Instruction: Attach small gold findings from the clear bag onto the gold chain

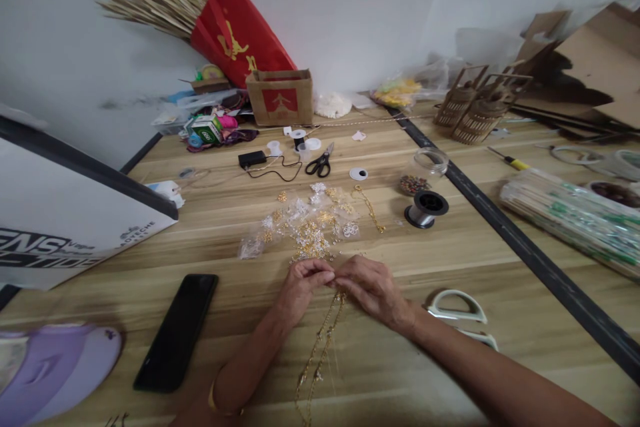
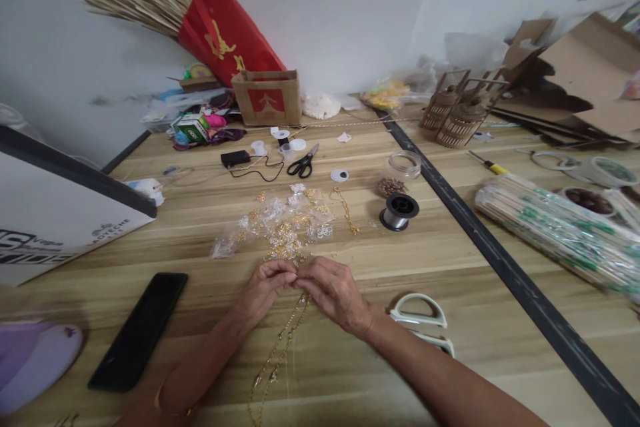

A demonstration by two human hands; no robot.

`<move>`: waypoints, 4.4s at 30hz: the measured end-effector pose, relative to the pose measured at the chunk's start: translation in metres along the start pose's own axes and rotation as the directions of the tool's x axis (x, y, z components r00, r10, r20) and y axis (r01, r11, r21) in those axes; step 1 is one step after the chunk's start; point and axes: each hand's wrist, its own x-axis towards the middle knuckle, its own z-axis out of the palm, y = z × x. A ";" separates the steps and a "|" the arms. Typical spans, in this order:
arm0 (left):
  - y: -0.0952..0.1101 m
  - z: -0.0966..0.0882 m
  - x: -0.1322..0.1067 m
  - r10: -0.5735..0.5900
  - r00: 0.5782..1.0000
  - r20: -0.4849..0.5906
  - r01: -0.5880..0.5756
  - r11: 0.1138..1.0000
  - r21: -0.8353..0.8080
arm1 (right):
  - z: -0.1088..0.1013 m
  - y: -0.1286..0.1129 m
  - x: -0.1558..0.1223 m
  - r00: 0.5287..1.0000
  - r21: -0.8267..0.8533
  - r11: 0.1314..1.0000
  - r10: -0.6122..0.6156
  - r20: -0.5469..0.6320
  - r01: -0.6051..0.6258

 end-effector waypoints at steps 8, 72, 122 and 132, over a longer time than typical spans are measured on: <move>0.000 0.001 0.001 0.032 0.999 0.016 -0.033 0.999 0.014 | 0.004 0.002 -0.002 0.998 -0.011 1.000 0.014 -0.065 -0.015; -0.003 -0.003 -0.001 0.198 0.979 0.048 -0.203 0.952 0.230 | -0.004 -0.004 -0.001 0.983 0.018 0.983 0.184 -0.029 -0.183; 0.001 -0.005 -0.002 0.330 0.933 -0.144 -0.279 0.915 0.291 | -0.003 0.005 0.006 0.848 0.245 0.884 0.456 -0.271 -0.398; 0.012 -0.018 0.005 0.450 0.846 -0.286 -0.297 0.844 0.447 | -0.001 0.004 0.007 0.843 0.248 0.868 0.484 -0.233 -0.430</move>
